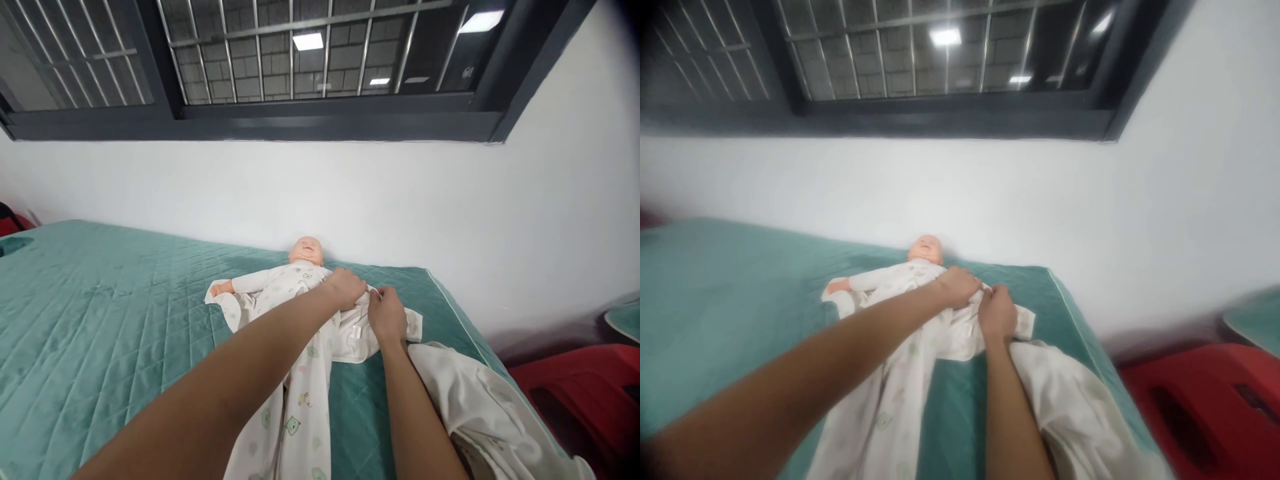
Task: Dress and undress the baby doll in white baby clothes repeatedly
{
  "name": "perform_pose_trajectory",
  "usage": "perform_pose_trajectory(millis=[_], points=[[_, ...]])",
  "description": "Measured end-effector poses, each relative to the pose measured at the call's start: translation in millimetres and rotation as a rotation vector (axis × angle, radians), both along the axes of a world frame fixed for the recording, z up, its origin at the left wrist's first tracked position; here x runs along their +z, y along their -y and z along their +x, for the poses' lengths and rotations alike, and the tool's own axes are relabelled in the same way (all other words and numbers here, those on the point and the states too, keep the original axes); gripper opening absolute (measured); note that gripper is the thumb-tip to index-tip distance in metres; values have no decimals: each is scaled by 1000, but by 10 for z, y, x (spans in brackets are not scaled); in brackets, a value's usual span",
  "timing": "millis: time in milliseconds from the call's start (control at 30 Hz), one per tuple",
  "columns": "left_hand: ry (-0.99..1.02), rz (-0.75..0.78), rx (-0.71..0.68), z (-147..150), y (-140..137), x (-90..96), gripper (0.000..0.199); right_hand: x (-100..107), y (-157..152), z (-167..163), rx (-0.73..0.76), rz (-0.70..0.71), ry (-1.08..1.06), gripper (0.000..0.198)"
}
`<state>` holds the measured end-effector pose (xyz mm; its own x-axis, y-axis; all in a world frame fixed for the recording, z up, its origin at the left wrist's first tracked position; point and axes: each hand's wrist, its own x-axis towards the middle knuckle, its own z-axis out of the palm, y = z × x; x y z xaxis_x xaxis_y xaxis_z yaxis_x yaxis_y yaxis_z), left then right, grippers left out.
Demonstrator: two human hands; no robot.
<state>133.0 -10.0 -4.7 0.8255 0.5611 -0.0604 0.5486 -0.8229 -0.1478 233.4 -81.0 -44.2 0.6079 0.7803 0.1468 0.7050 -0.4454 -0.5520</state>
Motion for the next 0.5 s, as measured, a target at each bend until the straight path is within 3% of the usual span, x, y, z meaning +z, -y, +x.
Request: perform_pose_trajectory(millis=[267,500], points=[[20,45,47,-171,-107,157,37,-34,1,-13,-50,104,-123,31],[30,88,56,-349,-175,317,32,-101,5,2,-79,292,-236,33]])
